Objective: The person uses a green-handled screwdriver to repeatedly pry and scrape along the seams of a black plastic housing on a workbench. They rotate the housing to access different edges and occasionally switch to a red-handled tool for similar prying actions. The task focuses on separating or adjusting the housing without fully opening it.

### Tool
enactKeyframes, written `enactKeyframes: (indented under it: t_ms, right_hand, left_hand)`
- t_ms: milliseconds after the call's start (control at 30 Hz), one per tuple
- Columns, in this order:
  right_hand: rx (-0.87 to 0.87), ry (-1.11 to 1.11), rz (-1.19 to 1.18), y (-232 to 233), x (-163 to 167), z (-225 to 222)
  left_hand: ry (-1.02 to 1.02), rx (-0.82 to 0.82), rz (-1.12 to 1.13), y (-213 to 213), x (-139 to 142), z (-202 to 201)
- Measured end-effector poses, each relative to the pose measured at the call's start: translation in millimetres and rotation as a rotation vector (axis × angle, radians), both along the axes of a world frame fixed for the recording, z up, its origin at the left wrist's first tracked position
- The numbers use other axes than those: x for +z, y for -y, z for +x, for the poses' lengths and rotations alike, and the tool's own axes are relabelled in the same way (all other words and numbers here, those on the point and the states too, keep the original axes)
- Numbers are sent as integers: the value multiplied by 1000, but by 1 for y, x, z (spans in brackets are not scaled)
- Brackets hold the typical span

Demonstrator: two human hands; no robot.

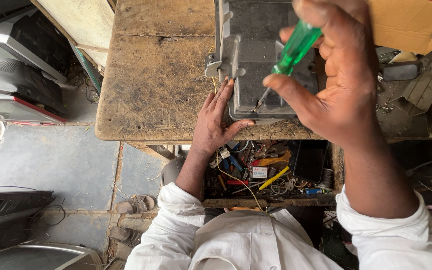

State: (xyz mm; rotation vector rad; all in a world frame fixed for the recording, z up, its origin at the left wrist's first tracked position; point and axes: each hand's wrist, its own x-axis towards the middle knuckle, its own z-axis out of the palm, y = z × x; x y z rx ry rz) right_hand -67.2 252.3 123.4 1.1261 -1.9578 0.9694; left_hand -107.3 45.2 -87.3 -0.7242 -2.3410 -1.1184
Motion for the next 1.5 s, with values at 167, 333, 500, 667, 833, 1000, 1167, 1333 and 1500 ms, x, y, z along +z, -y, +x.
enactKeyframes:
  t_ms: [167, 333, 500, 667, 833, 1000, 1167, 1333, 1500]
  right_hand:
    - [114, 123, -96, 2, -1, -2]
    - [-20, 48, -44, 7, 1, 5]
    - [17, 179, -85, 9, 6, 9]
    - [32, 201, -118, 8, 5, 12]
    - [20, 101, -66, 11, 5, 14]
    - [37, 362, -272, 13, 8, 18]
    - [-33, 126, -71, 11, 5, 23]
    - [30, 115, -55, 6, 0, 24]
    - [-19, 145, -67, 5, -2, 23]
  left_hand:
    - [22, -6, 14, 2, -1, 1]
    - [-3, -7, 10, 1, -1, 0]
    - [1, -14, 19, 2, -1, 1]
    - [-30, -16, 18, 2, -3, 0]
    - [9, 16, -18, 1, -6, -1]
    - [29, 1, -3, 2, -6, 0]
    - [28, 13, -19, 1, -5, 0]
    - [4, 5, -9, 2, -4, 1]
    - [30, -7, 15, 2, -2, 2]
